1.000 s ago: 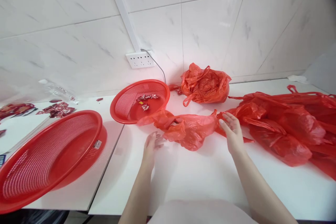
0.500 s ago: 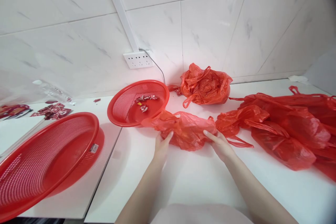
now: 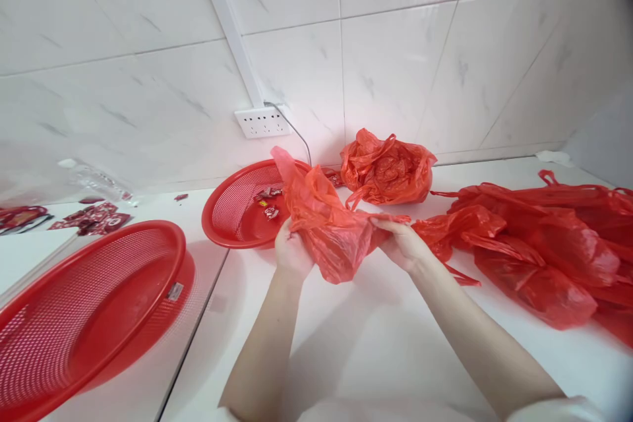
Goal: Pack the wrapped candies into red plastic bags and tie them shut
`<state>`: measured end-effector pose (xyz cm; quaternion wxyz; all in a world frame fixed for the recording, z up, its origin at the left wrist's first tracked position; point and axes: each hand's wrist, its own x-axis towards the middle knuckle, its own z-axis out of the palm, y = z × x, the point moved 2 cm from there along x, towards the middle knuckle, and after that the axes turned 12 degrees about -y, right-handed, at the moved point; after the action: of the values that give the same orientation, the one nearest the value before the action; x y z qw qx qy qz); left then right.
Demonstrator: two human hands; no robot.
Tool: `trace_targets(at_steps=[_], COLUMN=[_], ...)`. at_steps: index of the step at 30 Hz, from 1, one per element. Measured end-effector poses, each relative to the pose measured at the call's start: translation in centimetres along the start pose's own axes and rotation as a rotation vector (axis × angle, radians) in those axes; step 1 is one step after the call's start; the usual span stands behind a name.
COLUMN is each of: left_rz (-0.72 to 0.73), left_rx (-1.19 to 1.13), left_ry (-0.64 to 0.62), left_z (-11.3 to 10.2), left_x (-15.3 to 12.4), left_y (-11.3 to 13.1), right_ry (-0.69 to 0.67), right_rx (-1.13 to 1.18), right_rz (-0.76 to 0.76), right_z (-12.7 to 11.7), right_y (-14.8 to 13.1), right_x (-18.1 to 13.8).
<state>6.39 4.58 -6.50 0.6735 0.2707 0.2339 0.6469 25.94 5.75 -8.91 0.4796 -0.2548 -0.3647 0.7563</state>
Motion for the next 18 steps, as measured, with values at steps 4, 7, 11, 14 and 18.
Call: trace_targets(at_steps=[4,7,11,14,18], left_rz=[-0.04,-0.174,-0.218,-0.203,-0.186], left_rx=[-0.051,-0.022,0.047,0.085,0.106], left_ry=[-0.131,-0.382,-0.428,-0.378,-0.318], left_z=[-2.8,-5.8,-9.2,-10.2,-10.4], left_x=[-0.3,-0.6,-0.8,-1.0,-1.8], left_y=[-0.3,-1.4,-2.8,-3.3,-3.5], right_ry=[-0.153,-0.561,-0.873,-0.429,-0.203], right_rx=[-0.203,-0.585,-0.83,-1.204,-1.656], right_rz=[-0.118,0.082,0.307,0.275,0.489], right_z=[1.4,1.5,1.2,0.9,0.8], right_y=[-2.3,-3.9,-5.1,-4.2,-1.1], right_x=[0.4,-0.8,-2.8,-2.7,-2.0])
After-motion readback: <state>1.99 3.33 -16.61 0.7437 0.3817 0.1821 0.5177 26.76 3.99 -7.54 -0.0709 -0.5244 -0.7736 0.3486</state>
